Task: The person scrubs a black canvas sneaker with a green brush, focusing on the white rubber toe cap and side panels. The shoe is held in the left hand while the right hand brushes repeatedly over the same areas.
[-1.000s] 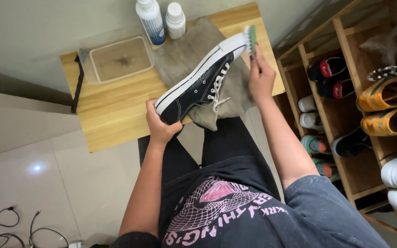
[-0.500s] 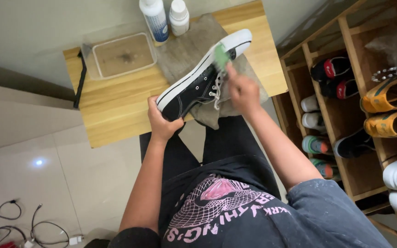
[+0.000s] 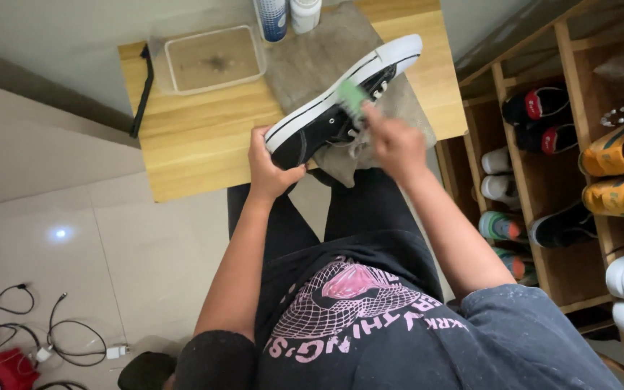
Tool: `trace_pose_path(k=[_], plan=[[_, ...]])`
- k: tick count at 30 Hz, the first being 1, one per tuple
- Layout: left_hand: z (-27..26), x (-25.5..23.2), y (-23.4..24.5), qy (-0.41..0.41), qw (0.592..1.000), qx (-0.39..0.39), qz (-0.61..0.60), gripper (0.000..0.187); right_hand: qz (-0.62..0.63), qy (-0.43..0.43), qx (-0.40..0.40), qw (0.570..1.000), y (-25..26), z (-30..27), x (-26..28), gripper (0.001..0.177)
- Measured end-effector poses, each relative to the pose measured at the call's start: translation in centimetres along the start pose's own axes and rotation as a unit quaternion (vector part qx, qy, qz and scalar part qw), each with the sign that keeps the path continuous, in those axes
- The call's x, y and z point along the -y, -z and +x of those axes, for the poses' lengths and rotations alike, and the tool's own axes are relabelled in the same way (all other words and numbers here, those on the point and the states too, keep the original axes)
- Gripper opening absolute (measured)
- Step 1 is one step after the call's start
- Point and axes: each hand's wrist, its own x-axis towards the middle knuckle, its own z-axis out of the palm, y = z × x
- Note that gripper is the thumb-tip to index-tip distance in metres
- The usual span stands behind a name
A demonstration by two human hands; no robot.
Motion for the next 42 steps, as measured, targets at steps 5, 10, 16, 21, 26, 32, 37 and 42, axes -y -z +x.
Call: trace_pose_path(k=[5,10,16,21,26,32,37,42], plan=[[-0.1,0.1,0.0,0.008,1.000,-0.002,0.014,0.079,-0.027,-0.010,-0.039,0.999,-0.3,-0.1,-0.8,0.026],[-0.3,0.0,0.1,0.012,1.000,0.006,0.020,0.082,-0.049,0.032,0.019,0.998,0.6,-1.3,1.3,0.030],[-0.3,0.0,0.0,-0.013,0.999,0.016,0.033,0.083,-0.045,0.016,-0.028,0.998,1.4,-1.3,2.2,0.023],[-0.3,0.4,0.1,0.007,1.000,0.018,0.025,0.086,-0.041,0.021,0.007,0.999,0.7,-2.3,1.0,0.029],[-0.2,-0.1,-0.1,0.005,1.000,0.012,0.020,0.086,0.002,0.001,-0.002,1.000,0.7,-2.2,0.9,0.024],[-0.5,0.3,0.1,-0.003,0.999,0.015,0.036,0.087,0.031,-0.020,0.006,0.999,0.6,-2.6,0.2,0.024],[-1.2,-0.8,-0.7,-0.040,0.997,0.025,0.055,0.083,0.142,-0.103,-0.070,0.982,2.7,-1.7,-1.2,0.032],[-2.5,1.3,-1.5,-0.123,0.989,0.016,0.083,0.081,0.210,-0.142,-0.062,0.965,2.6,-3.0,-2.0,0.038]])
